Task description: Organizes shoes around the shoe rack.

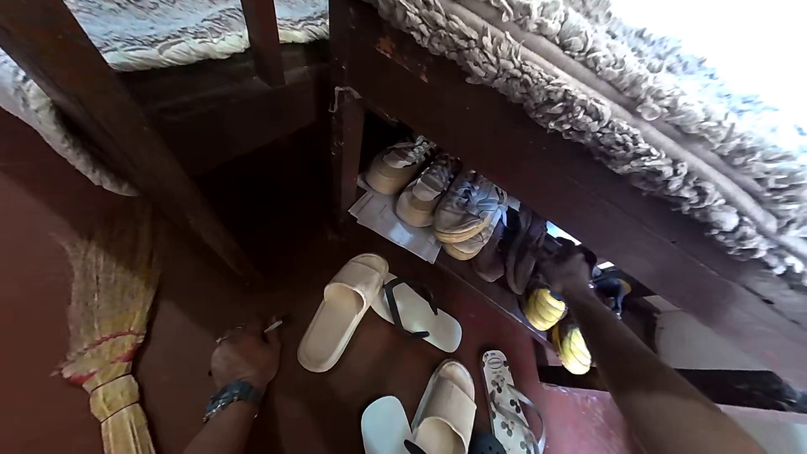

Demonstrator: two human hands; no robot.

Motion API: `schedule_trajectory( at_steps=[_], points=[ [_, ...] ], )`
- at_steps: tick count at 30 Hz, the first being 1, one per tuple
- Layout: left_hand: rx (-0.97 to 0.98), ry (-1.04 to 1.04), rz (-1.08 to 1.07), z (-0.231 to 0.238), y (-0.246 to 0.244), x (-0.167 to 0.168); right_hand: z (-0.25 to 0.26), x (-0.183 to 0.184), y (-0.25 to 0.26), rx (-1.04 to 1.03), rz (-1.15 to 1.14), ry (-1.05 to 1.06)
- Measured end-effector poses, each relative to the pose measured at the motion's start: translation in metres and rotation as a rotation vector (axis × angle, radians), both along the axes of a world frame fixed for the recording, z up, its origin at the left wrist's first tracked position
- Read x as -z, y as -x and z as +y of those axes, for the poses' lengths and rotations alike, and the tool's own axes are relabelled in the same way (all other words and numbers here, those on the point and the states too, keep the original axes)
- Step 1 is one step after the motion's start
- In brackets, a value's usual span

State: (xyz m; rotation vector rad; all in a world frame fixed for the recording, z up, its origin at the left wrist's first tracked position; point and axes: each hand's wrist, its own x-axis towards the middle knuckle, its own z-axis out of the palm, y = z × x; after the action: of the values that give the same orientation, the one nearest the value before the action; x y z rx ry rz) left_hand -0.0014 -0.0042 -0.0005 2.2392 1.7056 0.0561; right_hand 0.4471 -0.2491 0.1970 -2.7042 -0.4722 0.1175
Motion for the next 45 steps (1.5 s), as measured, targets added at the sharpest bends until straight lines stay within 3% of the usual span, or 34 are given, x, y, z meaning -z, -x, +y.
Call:
schedule_trajectory(
  at_steps=[3, 6, 10, 14, 17, 20, 23, 25, 27, 30, 33, 37, 39, 42, 45],
  points=[
    [0.005, 0.004, -0.022, -0.002, 0.0, -0.001, 0.004, 0.047, -0.027, 0.059, 0.356, -0.399],
    [0.007, -0.018, -0.036, -0.001, 0.001, 0.0, 0.029, 0.051, -0.033, 0.03, 0.298, -0.503],
    [0.002, -0.002, -0.033, 0.0, 0.0, -0.001, 0.078, 0.018, 0.004, 0.21, 0.197, -0.3],
    [0.016, -0.022, -0.03, -0.001, -0.001, 0.001, 0.08, 0.037, 0.006, 0.267, 0.248, -0.288],
    [0.02, -0.037, -0.032, 0.0, -0.001, 0.001, 0.07, 0.045, 0.012, 0.369, 0.138, -0.255],
    [0.009, -0.009, -0.012, -0.001, 0.0, 0.002, 0.048, 0.054, 0.01, 0.192, 0.116, 0.023],
    [0.015, 0.006, 0.002, 0.0, 0.0, 0.001, -0.002, 0.043, 0.001, -0.126, -0.037, 0.033],
    [0.011, 0.006, 0.001, 0.001, 0.001, 0.001, -0.04, 0.022, -0.006, -0.008, -0.209, 0.112],
    [0.017, 0.002, 0.003, 0.001, 0.002, 0.003, -0.072, 0.008, -0.026, 0.167, -0.046, 0.18],
    [0.02, -0.025, -0.012, 0.001, 0.002, 0.006, -0.078, 0.006, -0.051, 0.058, 0.211, 0.176],
    [0.021, -0.014, -0.015, -0.001, 0.002, 0.003, -0.06, -0.004, -0.051, -0.031, 0.247, 0.3],
    [0.004, 0.032, 0.0, -0.002, 0.0, -0.005, -0.028, -0.029, -0.024, -0.029, 0.334, 0.183],
    [0.005, 0.031, 0.0, -0.001, 0.0, -0.006, -0.02, -0.018, -0.029, -0.06, 0.277, 0.091],
    [0.003, 0.032, 0.004, -0.003, 0.0, -0.008, -0.024, 0.012, -0.056, -0.061, 0.163, 0.193],
    [0.01, 0.044, 0.009, -0.003, -0.001, -0.011, -0.026, 0.002, -0.042, -0.031, 0.122, 0.085]
  ],
)
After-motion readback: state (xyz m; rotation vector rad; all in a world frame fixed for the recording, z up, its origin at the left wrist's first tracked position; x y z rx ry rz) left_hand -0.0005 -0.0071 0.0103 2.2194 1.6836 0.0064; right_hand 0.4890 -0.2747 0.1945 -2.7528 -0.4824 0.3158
